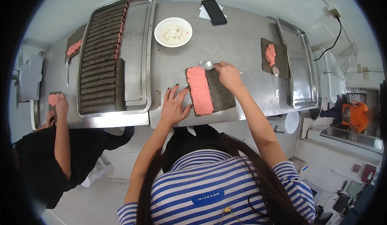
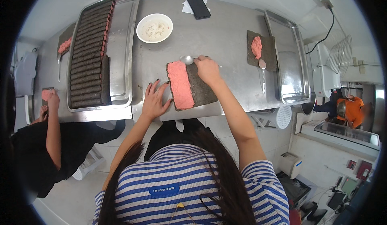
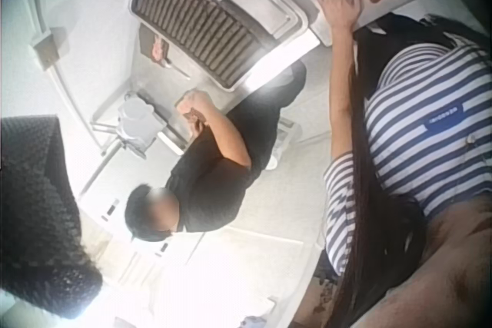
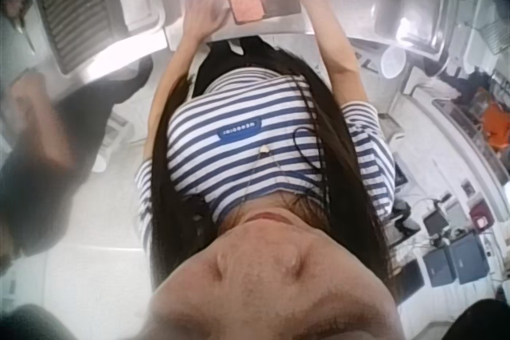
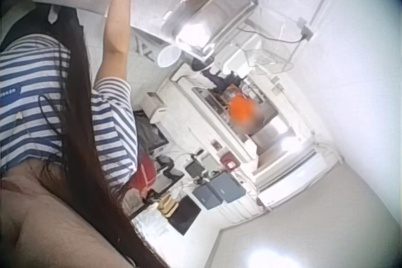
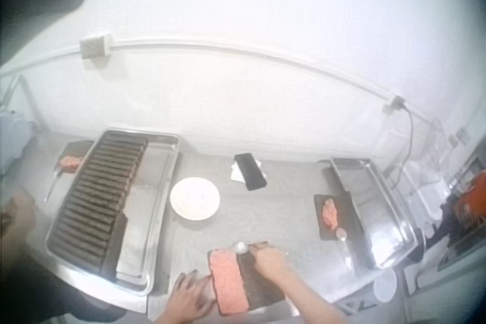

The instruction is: The person spreads a pink paste onto a sheet of nori using a spoon, then rolls the nori into a cylindrical shape. The person repeats this process multiple times, placing the finished rolls onto a metal tray.

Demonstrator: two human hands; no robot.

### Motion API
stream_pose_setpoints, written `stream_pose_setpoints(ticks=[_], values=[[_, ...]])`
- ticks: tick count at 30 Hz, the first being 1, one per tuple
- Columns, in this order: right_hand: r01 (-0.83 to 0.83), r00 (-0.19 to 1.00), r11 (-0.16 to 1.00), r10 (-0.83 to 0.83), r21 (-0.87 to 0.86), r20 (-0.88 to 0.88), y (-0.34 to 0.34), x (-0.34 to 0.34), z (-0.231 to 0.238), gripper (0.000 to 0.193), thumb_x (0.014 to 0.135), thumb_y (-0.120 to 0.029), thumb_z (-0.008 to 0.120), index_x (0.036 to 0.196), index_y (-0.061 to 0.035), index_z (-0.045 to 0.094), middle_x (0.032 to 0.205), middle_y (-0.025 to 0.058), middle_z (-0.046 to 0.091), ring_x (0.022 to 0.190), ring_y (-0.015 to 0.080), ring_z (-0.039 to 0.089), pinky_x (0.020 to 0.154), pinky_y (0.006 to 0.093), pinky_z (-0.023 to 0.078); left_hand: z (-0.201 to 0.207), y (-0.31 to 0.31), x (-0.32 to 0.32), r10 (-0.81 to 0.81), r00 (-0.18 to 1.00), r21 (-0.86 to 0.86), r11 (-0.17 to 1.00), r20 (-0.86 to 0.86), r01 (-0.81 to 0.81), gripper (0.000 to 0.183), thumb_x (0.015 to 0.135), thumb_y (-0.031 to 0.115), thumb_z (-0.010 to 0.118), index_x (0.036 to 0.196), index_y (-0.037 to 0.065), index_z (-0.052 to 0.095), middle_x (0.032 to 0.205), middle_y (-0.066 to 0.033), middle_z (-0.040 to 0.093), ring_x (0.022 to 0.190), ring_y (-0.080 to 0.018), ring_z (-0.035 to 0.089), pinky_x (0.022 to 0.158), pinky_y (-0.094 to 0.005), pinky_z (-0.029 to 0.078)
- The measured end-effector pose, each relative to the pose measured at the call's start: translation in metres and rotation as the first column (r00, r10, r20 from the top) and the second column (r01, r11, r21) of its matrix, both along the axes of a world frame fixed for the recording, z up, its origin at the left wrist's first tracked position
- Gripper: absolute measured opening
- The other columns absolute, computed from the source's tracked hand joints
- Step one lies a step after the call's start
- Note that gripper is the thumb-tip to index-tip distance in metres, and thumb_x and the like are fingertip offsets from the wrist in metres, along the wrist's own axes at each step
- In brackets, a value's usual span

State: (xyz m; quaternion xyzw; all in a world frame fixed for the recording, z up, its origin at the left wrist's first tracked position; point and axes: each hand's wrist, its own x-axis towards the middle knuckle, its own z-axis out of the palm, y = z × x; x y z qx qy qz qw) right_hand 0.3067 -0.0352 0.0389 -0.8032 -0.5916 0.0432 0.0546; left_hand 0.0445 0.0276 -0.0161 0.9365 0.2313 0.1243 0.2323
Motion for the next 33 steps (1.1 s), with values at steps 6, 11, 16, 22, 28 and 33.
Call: stream_pose_setpoints(ticks=[6,11,16,22,28,33], values=[[0.18,0.961,0.983,-0.18,-0.021,-0.211,-0.006,-0.001,0.0,0.033,0.079,-0.003,0.054,0.108,-0.0083,0.068,0.098,0.0162,0.066,0.089,0.0362,0.064,0.078,0.0475,0.051,-0.001,0.0,0.0,0.002,1.0,0.013,1.0,0.016,-0.002,0.064,0.08,0.036,0.063,0.135,0.011,0.041,0.134,-0.0047,0.049,0.135,-0.0311,0.031,0.113,-0.0491,0.02],[0.256,0.894,0.965,-0.258,-0.057,-0.367,-0.024,-0.017,-0.008,0.03,0.082,-0.005,0.053,0.107,-0.0073,0.069,0.099,0.0183,0.067,0.09,0.037,0.063,0.08,0.0476,0.049,-0.005,-0.001,0.001,-0.012,0.999,0.03,0.999,0.036,0.011,0.065,0.08,0.035,0.065,0.135,0.011,0.041,0.135,-0.0046,0.05,0.135,-0.0317,0.031,0.112,-0.0499,0.021],[0.281,0.857,0.956,-0.29,-0.085,-0.426,-0.039,-0.028,-0.002,0.028,0.082,-0.006,0.053,0.103,-0.0085,0.071,0.094,0.019,0.068,0.091,0.0363,0.064,0.08,0.0467,0.049,0.0,0.0,0.002,-0.029,0.999,0.037,0.999,0.028,0.028,0.065,0.079,0.035,0.066,0.134,0.011,0.041,0.135,-0.0047,0.05,0.134,-0.032,0.032,0.112,-0.0504,0.021],[0.291,0.846,0.95,-0.312,-0.115,-0.432,-0.079,-0.048,-0.005,0.028,0.082,-0.008,0.052,0.101,-0.0105,0.072,0.091,0.0181,0.068,0.088,0.0357,0.064,0.078,0.0459,0.05,-0.004,-0.001,0.003,-0.032,0.999,0.068,0.997,0.016,0.031,0.065,0.079,0.035,0.067,0.134,0.011,0.042,0.134,-0.0055,0.051,0.134,-0.0319,0.032,0.111,-0.0508,0.022],[0.311,0.821,0.932,-0.362,-0.185,-0.442,-0.13,-0.075,0.008,0.028,0.081,-0.007,0.052,0.1,-0.0098,0.072,0.09,0.0175,0.068,0.086,0.0357,0.065,0.077,0.0456,0.05,-0.005,-0.003,0.003,-0.034,0.999,0.076,0.997,0.02,0.032,0.064,0.08,0.035,0.066,0.133,0.01,0.042,0.133,-0.0061,0.051,0.134,-0.0321,0.032,0.112,-0.0511,0.021],[0.329,0.828,0.925,-0.379,-0.19,-0.412,-0.143,-0.082,0.031,0.032,0.077,-0.005,0.052,0.103,-0.008,0.07,0.094,0.0165,0.068,0.087,0.0349,0.065,0.077,0.0451,0.051,-0.004,-0.003,0.001,-0.035,0.998,0.074,0.997,0.046,0.031,0.062,0.08,0.031,0.065,0.133,0.008,0.042,0.133,-0.0075,0.05,0.134,-0.0329,0.033,0.112,-0.0514,0.021]])
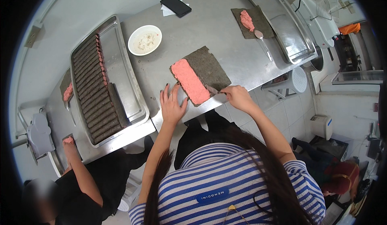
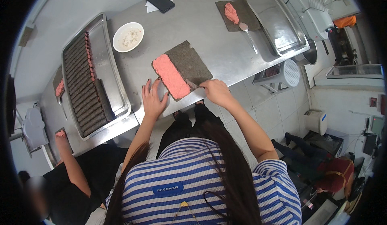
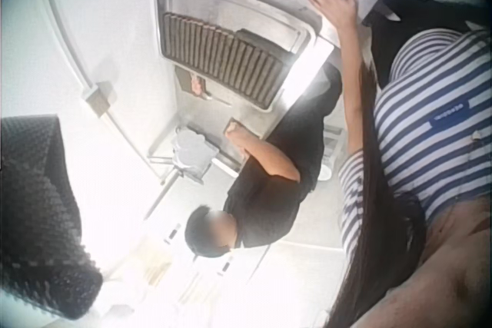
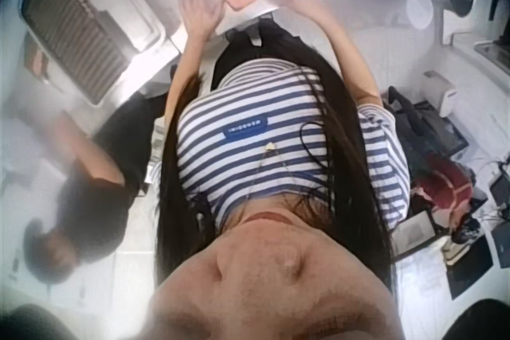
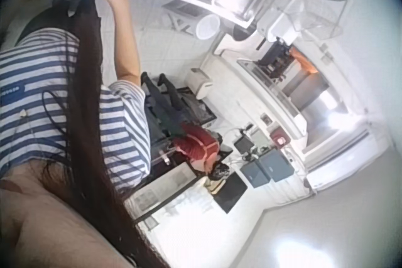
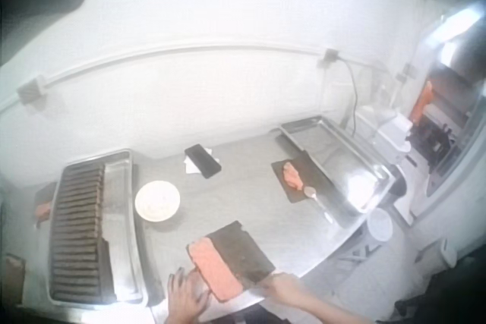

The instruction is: The person spreads a pink paste onto a sheet of nori using a spoon, then rolls the nori into a cylindrical shape. The person repeats this process multiple times, placing the finished rolls onto a metal tray.

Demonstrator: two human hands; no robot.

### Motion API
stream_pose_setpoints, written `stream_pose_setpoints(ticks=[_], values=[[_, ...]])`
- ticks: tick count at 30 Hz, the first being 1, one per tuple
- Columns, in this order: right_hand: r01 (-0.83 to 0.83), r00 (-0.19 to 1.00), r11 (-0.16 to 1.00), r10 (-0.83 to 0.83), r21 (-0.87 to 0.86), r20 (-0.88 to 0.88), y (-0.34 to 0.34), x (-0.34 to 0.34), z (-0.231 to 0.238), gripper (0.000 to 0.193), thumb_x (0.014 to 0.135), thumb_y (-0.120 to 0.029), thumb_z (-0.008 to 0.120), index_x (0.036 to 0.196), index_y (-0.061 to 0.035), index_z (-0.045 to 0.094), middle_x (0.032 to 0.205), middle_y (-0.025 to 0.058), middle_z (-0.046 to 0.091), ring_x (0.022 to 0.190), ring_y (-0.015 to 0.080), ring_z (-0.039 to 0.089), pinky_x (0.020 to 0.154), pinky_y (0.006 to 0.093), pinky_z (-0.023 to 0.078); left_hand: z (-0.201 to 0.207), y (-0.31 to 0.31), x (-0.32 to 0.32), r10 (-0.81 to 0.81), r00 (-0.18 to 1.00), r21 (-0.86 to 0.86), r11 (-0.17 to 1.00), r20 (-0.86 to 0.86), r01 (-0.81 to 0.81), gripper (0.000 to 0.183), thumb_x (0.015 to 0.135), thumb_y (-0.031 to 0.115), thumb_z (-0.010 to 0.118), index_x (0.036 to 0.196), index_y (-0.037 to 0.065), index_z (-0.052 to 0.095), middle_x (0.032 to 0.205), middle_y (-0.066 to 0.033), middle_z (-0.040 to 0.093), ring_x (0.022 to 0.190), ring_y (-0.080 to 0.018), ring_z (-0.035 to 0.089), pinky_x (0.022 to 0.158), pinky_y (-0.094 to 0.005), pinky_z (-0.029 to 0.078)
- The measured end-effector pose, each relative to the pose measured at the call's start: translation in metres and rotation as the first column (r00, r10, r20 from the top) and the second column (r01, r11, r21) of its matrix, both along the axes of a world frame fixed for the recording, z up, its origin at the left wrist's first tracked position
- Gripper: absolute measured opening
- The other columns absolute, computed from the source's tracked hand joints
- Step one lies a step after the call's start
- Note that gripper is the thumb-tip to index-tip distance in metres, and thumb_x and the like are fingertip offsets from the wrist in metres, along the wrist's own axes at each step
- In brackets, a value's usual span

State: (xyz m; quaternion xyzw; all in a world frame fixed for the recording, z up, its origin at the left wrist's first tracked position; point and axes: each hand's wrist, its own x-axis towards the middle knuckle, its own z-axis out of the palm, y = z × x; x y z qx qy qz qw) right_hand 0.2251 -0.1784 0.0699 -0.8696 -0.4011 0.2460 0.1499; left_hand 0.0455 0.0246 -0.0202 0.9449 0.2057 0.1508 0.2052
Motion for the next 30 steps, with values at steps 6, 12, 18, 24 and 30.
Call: stream_pose_setpoints(ticks=[6,12,18,24,30], values=[[-0.253,0.882,0.965,0.2,0.071,0.427,0.037,-0.006,-0.016,0.026,0.078,-0.008,0.055,0.102,-0.0032,0.063,0.094,0.0117,0.061,0.087,0.0298,0.064,0.072,0.0384,0.052,-0.001,0.0,0.002,-0.005,1.0,-0.005,1.0,-0.003,0.005,0.061,0.081,0.031,0.064,0.133,0.009,0.041,0.134,-0.0067,0.049,0.135,-0.0325,0.032,0.112,-0.0513,0.021],[-0.366,0.804,0.93,0.324,-0.015,0.498,0.042,-0.02,-0.03,0.024,0.076,-0.009,0.057,0.098,-0.0007,0.061,0.09,0.0108,0.06,0.083,0.0257,0.062,0.074,0.0356,0.052,-0.002,-0.001,0.0,-0.005,0.999,-0.021,1.0,0.033,0.006,0.062,0.081,0.03,0.064,0.134,0.009,0.04,0.135,-0.006,0.048,0.135,-0.0323,0.031,0.112,-0.0509,0.021],[-0.375,0.851,0.926,0.358,-0.032,0.384,0.027,-0.038,-0.023,0.027,0.077,-0.008,0.056,0.103,0.0009,0.06,0.09,0.0113,0.06,0.083,0.0266,0.063,0.073,0.0362,0.052,0.0,0.0,0.0,-0.002,1.0,-0.025,1.0,-0.009,0.002,0.063,0.08,0.029,0.064,0.134,0.009,0.04,0.135,-0.0061,0.048,0.135,-0.0325,0.031,0.112,-0.0509,0.021],[-0.394,0.88,0.919,0.386,-0.028,0.277,0.014,-0.046,-0.017,0.033,0.079,-0.01,0.054,0.11,0.0,0.059,0.09,0.0114,0.061,0.082,0.0282,0.064,0.071,0.039,0.053,0.001,0.001,0.0,0.004,1.0,-0.045,0.999,-0.008,-0.004,0.064,0.079,0.03,0.064,0.134,0.009,0.04,0.135,-0.0065,0.048,0.135,-0.0324,0.03,0.112,-0.0507,0.021],[-0.278,0.921,0.96,0.257,0.034,0.295,0.051,-0.009,0.001,0.026,0.079,-0.012,0.055,0.103,-0.0033,0.062,0.09,0.0098,0.062,0.086,0.0293,0.065,0.072,0.0391,0.053,0.002,0.001,0.0,0.003,1.0,-0.04,0.999,-0.014,-0.004,0.063,0.079,0.029,0.064,0.134,0.009,0.04,0.135,-0.0068,0.048,0.136,-0.0321,0.03,0.113,-0.0503,0.02]])
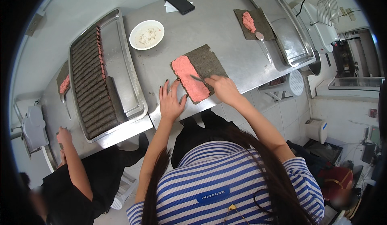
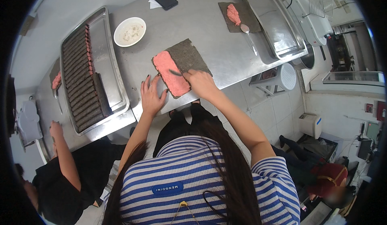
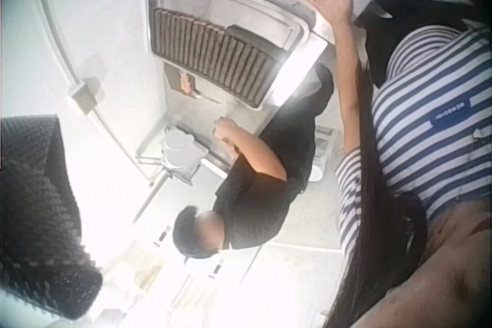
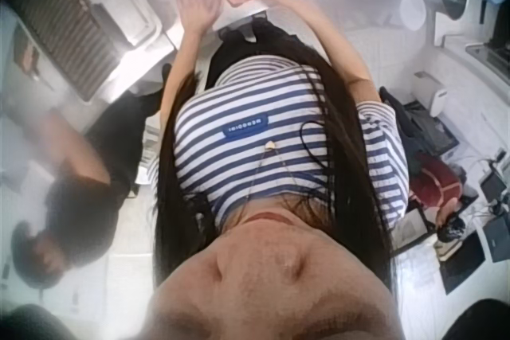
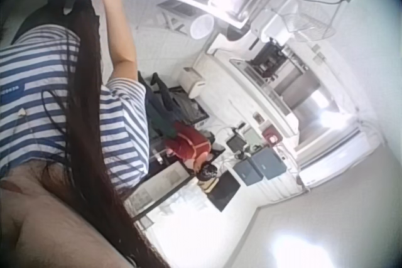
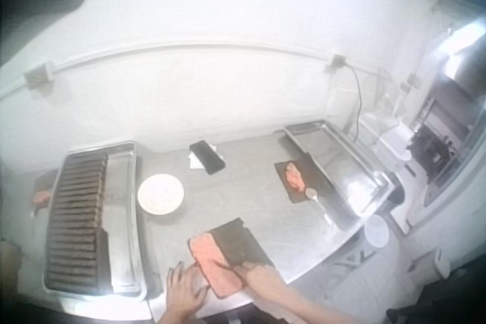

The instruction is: The person spreads a pink paste onto a sheet of nori using a spoon, then rolls the nori into a cylindrical shape. The person repeats this process multiple times, placing the finished rolls onto a metal tray.

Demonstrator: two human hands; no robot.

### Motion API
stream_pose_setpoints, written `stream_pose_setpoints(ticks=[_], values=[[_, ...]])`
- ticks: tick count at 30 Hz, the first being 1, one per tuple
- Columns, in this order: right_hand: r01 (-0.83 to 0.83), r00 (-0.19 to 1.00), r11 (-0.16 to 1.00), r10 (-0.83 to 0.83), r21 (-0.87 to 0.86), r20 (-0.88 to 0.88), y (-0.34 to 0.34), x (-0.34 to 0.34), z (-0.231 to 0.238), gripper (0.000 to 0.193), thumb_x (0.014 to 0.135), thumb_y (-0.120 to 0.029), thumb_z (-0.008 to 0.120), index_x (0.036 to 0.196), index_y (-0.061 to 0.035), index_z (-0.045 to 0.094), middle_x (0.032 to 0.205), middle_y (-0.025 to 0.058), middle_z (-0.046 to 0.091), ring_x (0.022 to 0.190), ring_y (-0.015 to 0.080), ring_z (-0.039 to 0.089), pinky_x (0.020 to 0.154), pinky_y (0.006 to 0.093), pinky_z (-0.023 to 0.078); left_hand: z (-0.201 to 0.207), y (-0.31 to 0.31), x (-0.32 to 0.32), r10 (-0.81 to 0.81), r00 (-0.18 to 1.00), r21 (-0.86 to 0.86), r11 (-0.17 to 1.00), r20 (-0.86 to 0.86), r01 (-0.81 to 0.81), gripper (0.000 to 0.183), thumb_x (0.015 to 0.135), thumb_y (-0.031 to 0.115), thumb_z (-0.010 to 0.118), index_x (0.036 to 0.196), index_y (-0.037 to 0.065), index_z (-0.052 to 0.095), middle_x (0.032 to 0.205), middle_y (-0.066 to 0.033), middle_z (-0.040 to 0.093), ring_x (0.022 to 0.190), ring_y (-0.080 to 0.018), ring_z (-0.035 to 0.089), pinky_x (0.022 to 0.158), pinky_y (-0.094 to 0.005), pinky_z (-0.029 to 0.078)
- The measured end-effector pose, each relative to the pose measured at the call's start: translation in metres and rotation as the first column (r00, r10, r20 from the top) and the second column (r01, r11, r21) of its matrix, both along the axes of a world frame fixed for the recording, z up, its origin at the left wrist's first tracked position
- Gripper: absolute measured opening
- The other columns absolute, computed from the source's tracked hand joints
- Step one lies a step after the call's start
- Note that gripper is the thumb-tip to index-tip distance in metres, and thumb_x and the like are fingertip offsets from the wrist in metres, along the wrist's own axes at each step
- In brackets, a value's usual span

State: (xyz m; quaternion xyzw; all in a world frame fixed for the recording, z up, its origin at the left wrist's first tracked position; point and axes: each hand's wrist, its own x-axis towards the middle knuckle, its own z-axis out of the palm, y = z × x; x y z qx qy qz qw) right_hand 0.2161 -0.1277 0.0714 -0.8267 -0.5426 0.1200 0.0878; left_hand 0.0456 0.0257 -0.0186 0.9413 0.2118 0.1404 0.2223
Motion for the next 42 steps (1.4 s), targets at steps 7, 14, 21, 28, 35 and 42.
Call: stream_pose_setpoints(ticks=[7,14,21,28,35,42], values=[[-0.136,0.977,0.991,0.132,0.015,0.167,0.0,-0.015,-0.033,0.025,0.078,-0.01,0.054,0.1,-0.0028,0.063,0.095,0.0101,0.063,0.083,0.0263,0.064,0.072,0.0376,0.053,-0.002,0.001,0.001,-0.015,1.0,0.005,1.0,-0.004,0.015,0.061,0.081,0.027,0.062,0.134,0.008,0.04,0.136,-0.0069,0.048,0.136,-0.0325,0.03,0.113,-0.0497,0.02],[-0.137,0.99,0.989,0.136,-0.051,-0.026,-0.029,-0.019,-0.005,0.038,0.071,-0.009,0.064,0.108,-0.0012,0.059,0.101,0.0096,0.061,0.085,0.0282,0.063,0.074,0.0381,0.053,0.001,0.0,-0.001,-0.005,1.0,-0.016,1.0,-0.005,0.005,0.059,0.082,0.025,0.061,0.134,0.008,0.04,0.137,-0.0068,0.047,0.136,-0.0328,0.03,0.113,-0.0499,0.02],[0.043,0.986,0.999,-0.039,-0.021,0.16,-0.041,-0.046,-0.033,0.035,0.075,-0.011,0.059,0.109,0.0004,0.058,0.093,0.0091,0.059,0.084,0.0268,0.062,0.071,0.0365,0.053,-0.001,0.0,0.0,-0.009,1.0,-0.013,1.0,0.019,0.009,0.059,0.081,0.025,0.061,0.134,0.008,0.041,0.135,-0.007,0.048,0.136,-0.0324,0.03,0.113,-0.0497,0.02],[-0.068,0.989,0.998,0.066,0.011,0.131,-0.051,-0.076,-0.037,0.04,0.076,-0.012,0.056,0.114,0.0013,0.057,0.095,0.0089,0.058,0.081,0.0252,0.061,0.072,0.0347,0.052,-0.001,0.001,0.0,-0.011,1.0,-0.026,1.0,-0.001,0.011,0.06,0.08,0.025,0.063,0.134,0.009,0.04,0.135,-0.0066,0.049,0.136,-0.0321,0.03,0.113,-0.0496,0.019],[0.094,0.987,0.995,-0.097,0.026,0.132,-0.053,-0.068,-0.027,0.039,0.076,-0.011,0.057,0.113,0.001,0.057,0.092,0.0089,0.057,0.079,0.0244,0.061,0.072,0.0344,0.052,0.004,0.002,-0.001,-0.03,0.999,-0.041,0.999,-0.016,0.03,0.064,0.078,0.027,0.066,0.134,0.009,0.04,0.136,-0.0074,0.047,0.136,-0.0328,0.03,0.114,-0.0494,0.019],[-0.009,0.994,0.999,0.005,0.034,0.106,-0.051,-0.088,-0.034,0.032,0.076,-0.011,0.057,0.106,0.0001,0.06,0.091,0.0093,0.057,0.081,0.0243,0.061,0.073,0.0349,0.053,0.002,0.002,-0.001,-0.032,0.999,-0.051,0.998,-0.024,0.031,0.072,0.075,0.032,0.069,0.136,0.01,0.038,0.138,-0.0061,0.046,0.138,-0.032,0.028,0.115,-0.0491,0.016]])
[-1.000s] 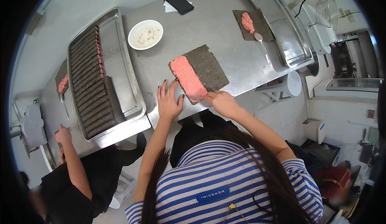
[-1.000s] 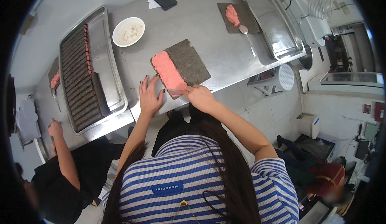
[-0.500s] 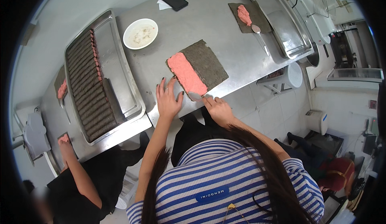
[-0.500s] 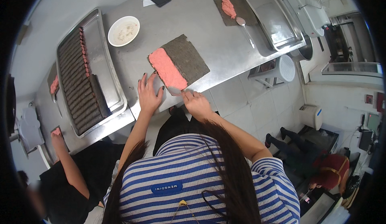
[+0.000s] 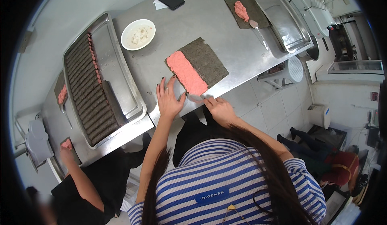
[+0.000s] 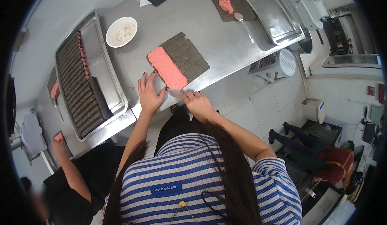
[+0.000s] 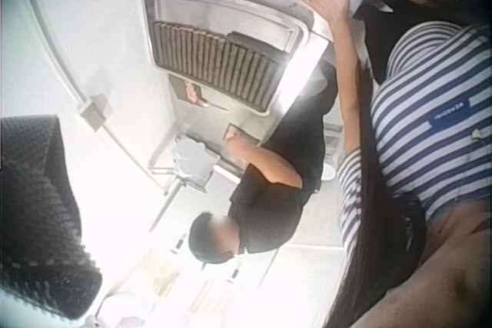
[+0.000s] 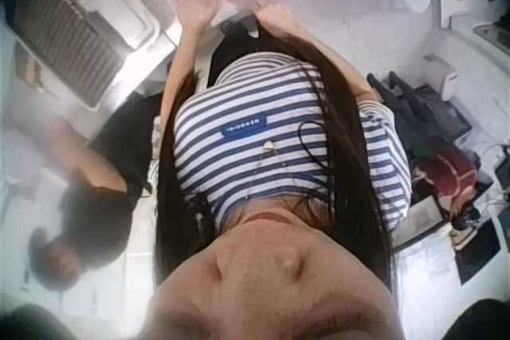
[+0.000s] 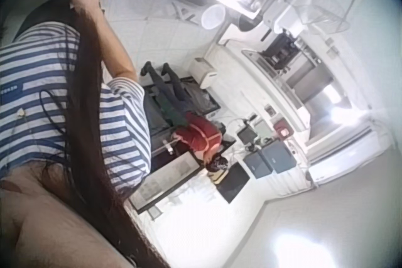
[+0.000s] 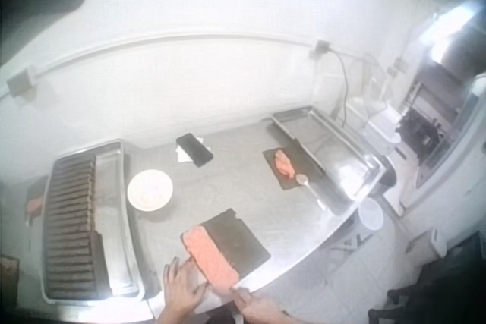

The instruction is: The person spreads a pink paste onto a sheet of nori using a spoon, then rolls the nori into a cylindrical shape. The person repeats this process multiple times, placing the finished rolls onto a metal tray.

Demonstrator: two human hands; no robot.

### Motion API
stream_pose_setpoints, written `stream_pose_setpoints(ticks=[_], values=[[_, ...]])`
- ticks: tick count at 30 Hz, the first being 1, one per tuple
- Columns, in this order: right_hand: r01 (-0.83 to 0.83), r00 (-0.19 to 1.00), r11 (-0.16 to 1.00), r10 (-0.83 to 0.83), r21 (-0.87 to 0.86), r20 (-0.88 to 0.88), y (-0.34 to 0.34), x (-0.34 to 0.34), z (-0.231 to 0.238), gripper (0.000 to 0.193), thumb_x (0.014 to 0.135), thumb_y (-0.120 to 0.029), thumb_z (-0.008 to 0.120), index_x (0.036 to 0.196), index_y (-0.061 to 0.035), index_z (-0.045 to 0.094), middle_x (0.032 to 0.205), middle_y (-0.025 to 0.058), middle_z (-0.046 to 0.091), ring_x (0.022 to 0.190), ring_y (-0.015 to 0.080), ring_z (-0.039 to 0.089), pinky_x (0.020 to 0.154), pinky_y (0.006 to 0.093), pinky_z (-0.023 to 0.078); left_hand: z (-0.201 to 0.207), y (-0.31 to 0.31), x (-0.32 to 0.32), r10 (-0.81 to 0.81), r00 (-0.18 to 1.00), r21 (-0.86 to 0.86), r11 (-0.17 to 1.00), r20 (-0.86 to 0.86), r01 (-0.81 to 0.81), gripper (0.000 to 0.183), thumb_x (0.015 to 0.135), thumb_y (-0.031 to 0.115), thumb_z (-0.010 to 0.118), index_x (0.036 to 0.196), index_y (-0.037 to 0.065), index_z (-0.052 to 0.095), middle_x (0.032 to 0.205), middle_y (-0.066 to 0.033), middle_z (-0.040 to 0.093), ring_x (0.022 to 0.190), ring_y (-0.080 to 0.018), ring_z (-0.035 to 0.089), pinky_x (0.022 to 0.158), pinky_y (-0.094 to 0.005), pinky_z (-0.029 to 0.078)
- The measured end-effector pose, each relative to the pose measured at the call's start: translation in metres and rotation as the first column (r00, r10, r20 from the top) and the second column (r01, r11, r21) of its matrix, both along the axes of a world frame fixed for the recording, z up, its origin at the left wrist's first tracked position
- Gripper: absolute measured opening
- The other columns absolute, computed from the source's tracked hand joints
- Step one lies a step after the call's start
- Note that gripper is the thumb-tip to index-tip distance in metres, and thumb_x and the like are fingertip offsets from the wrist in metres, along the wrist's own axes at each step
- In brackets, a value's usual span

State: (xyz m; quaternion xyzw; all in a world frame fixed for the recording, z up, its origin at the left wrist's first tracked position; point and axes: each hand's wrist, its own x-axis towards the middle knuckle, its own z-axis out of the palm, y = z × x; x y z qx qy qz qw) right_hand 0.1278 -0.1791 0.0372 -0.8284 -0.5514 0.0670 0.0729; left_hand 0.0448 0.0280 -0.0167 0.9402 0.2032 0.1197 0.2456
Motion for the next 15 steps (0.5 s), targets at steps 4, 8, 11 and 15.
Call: stream_pose_setpoints(ticks=[4,8,11,15], values=[[-0.077,0.996,0.996,0.078,0.038,-0.033,-0.005,0.012,0.014,0.029,0.076,-0.011,0.058,0.103,-0.0012,0.062,0.091,0.0072,0.058,0.083,0.023,0.06,0.074,0.0353,0.051,0.002,-0.001,0.0,0.004,1.0,0.001,1.0,-0.016,-0.004,0.073,0.073,0.033,0.07,0.135,0.009,0.039,0.138,-0.0067,0.046,0.137,-0.0321,0.028,0.115,-0.0488,0.017],[-0.137,0.988,0.99,0.135,0.023,0.076,-0.005,0.033,0.021,0.026,0.076,-0.013,0.058,0.099,-0.0034,0.064,0.089,0.0048,0.059,0.084,0.0216,0.059,0.074,0.0333,0.047,0.002,0.0,0.001,0.001,1.0,0.004,1.0,-0.012,-0.001,0.074,0.073,0.034,0.071,0.135,0.009,0.039,0.138,-0.0066,0.046,0.137,-0.0323,0.029,0.115,-0.0488,0.016],[-0.145,0.975,0.989,0.148,-0.032,0.166,-0.005,0.045,0.02,0.024,0.077,-0.014,0.057,0.097,-0.0042,0.065,0.089,0.0044,0.059,0.085,0.0211,0.058,0.074,0.0321,0.045,0.005,0.0,0.001,0.0,1.0,-0.003,1.0,-0.021,0.0,0.074,0.073,0.035,0.071,0.135,0.009,0.039,0.138,-0.0066,0.046,0.137,-0.0327,0.029,0.114,-0.0495,0.017],[-0.104,0.977,0.994,0.109,-0.033,0.185,-0.01,0.07,0.03,0.021,0.078,-0.014,0.056,0.094,-0.0055,0.066,0.087,0.0032,0.06,0.085,0.0205,0.058,0.075,0.0319,0.045,0.002,-0.001,0.001,0.009,1.0,0.001,1.0,-0.009,-0.009,0.074,0.072,0.035,0.071,0.135,0.009,0.04,0.138,-0.0067,0.046,0.137,-0.0332,0.029,0.114,-0.0501,0.017]])
